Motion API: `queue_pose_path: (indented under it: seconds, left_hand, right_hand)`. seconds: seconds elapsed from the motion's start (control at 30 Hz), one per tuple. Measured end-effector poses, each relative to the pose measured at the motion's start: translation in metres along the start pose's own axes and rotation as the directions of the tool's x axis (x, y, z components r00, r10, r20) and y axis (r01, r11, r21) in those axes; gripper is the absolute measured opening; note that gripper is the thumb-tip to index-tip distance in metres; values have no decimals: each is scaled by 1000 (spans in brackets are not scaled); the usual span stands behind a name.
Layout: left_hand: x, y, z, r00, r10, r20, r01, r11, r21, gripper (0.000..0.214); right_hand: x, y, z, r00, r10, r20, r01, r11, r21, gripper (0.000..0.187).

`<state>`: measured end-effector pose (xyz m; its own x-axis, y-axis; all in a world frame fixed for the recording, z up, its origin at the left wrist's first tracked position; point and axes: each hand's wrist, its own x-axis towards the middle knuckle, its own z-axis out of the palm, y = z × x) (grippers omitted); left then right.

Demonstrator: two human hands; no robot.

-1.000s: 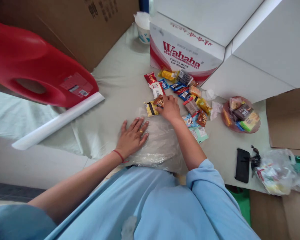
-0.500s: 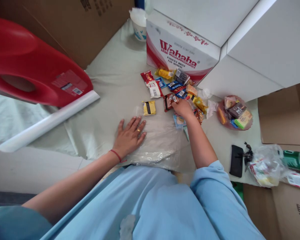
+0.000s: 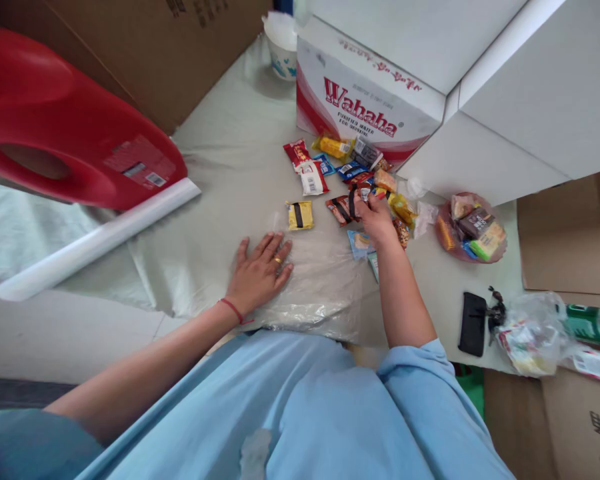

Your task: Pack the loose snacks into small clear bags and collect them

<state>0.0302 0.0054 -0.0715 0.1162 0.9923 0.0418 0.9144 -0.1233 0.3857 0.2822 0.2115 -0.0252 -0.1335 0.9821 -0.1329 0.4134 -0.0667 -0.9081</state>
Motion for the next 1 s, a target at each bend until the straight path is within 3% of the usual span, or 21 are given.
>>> queue_pose_path:
  seconds: [0.17, 0.23, 0.33, 0.43, 0.57, 0.7, 0.83, 0.93, 1.0]
  left_hand:
    - [-1, 0, 0, 1000, 6, -3, -5, 999, 37, 57]
    - [-1, 0, 0, 1000, 3, -2, -2, 999, 40, 57]
    - [0, 1, 0, 1000, -3, 2, 3, 999, 33, 57]
    - [0, 1, -1, 1000, 0, 8, 0, 1000, 24, 57]
    - [0, 0, -1, 1000, -5, 3, 5, 1000, 14, 57]
    - [0, 1, -1, 1000, -7, 3, 7, 1000, -5, 57]
    - [0, 2, -1, 1000, -18, 8, 18, 1000, -17, 58]
    - [0, 1, -1, 1000, -26, 13, 26, 1000, -16, 59]
    - [0, 1, 0, 1000, -21, 19, 21, 1000, -11, 59]
  right_hand:
    - [9, -3, 3, 999, 10, 47, 3, 960, -281, 48]
    - [11, -8, 8, 998, 8, 55, 21, 866, -500, 49]
    - [9, -18, 14, 998, -64, 7, 47, 641, -766, 53]
    - [5, -31, 19, 996, -88, -10, 34, 489, -871, 61]
    - [-2, -40, 26, 994, 99, 41, -3, 409, -913, 72]
    - [-7, -37, 37, 991, 103, 84, 40, 367, -929, 70]
    - [-11, -34, 35, 989, 45, 143, 115, 387, -915, 54]
    - [-23, -37, 20, 990, -81, 117, 140, 441, -886, 54]
    - [-41, -40, 11, 962, -221, 163, 257, 520, -815, 60]
